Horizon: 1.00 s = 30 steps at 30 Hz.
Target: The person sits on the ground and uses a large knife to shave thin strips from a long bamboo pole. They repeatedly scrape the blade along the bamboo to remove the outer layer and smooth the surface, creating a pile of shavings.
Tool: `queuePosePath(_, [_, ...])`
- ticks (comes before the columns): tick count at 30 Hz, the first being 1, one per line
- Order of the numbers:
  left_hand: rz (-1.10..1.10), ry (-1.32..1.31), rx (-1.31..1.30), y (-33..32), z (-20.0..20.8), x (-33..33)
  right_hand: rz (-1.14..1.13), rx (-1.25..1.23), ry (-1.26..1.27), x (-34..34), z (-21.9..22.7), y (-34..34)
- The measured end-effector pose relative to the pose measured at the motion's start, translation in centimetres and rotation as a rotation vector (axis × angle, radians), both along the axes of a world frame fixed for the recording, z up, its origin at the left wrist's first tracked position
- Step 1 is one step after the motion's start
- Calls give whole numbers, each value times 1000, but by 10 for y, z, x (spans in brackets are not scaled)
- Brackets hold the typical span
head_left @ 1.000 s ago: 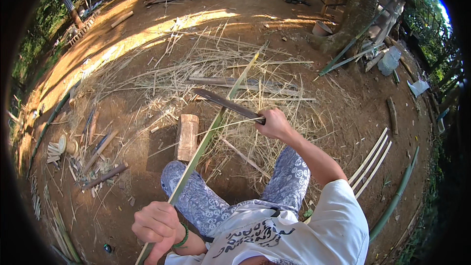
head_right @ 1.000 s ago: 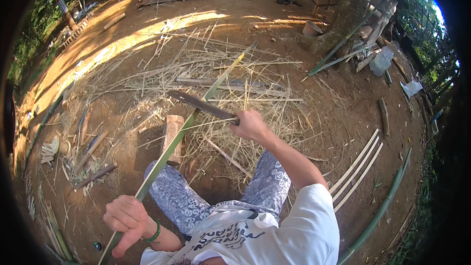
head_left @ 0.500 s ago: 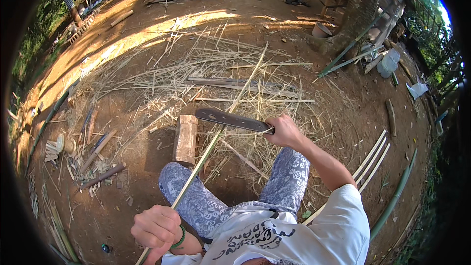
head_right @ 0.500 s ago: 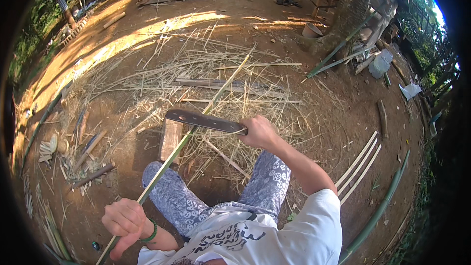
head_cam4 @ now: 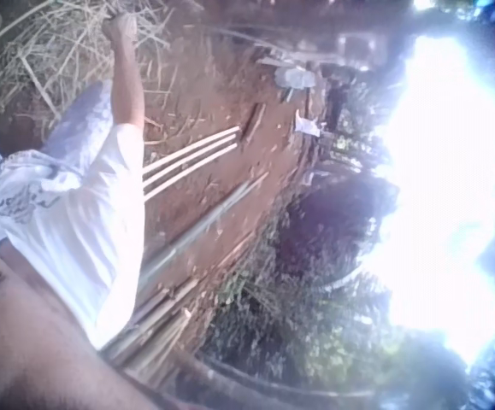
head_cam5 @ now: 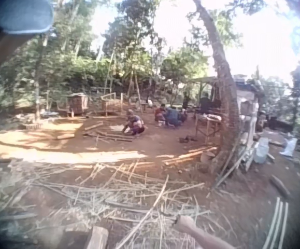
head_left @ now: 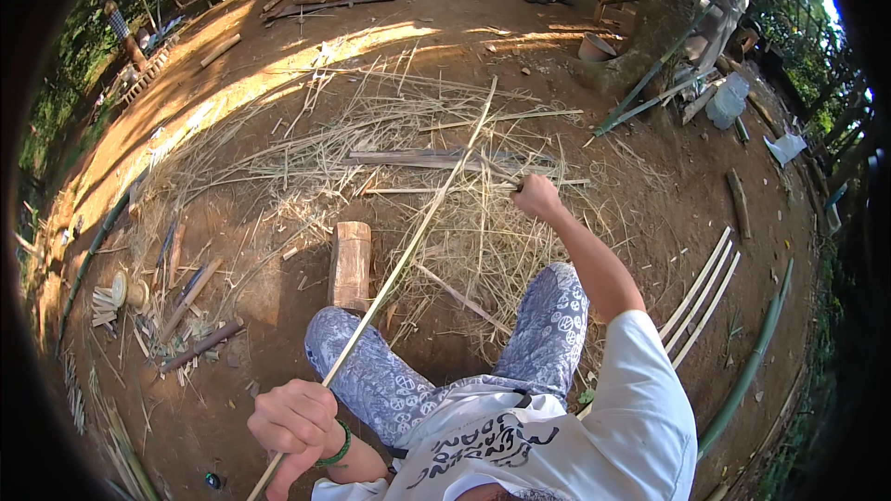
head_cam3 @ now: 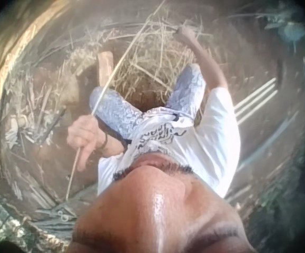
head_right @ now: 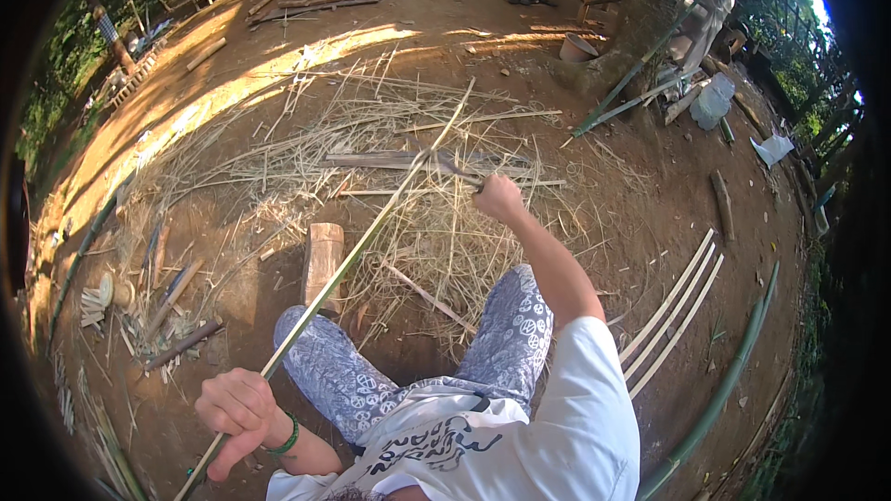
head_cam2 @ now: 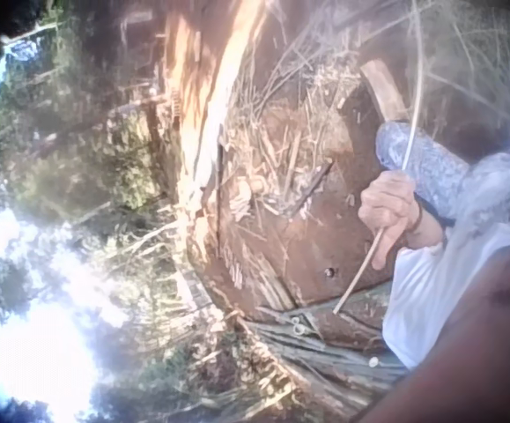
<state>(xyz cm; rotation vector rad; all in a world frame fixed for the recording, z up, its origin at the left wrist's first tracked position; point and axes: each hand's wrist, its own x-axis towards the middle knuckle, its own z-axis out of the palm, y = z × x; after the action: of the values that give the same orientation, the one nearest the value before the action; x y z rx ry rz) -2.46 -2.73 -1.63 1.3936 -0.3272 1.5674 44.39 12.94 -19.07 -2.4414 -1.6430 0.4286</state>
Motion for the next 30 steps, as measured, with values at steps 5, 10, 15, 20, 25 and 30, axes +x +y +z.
queuePosePath(5, [38, 38, 38, -4, 4, -5, -272, 114, 560, -28, -3, 0])
queuePosePath(10, [-65, 75, 25, 2, 13, -1, -273, 307, 1501, -126, 0, -15])
queuePosePath(15, [-56, 109, 47, 4, 8, -13, -439, 363, 1587, -170, 25, -10])
queuePosePath(20, [-9, 192, 164, 14, 12, -15, -399, 387, 1672, -184, 24, -1])
queuePosePath(25, [621, -185, -514, -17, 4, 33, -460, 401, 1668, -198, 22, -1])
queuePosePath(30, [303, 268, -1398, -82, -113, 8, -462, 376, 1696, -225, 20, -6])
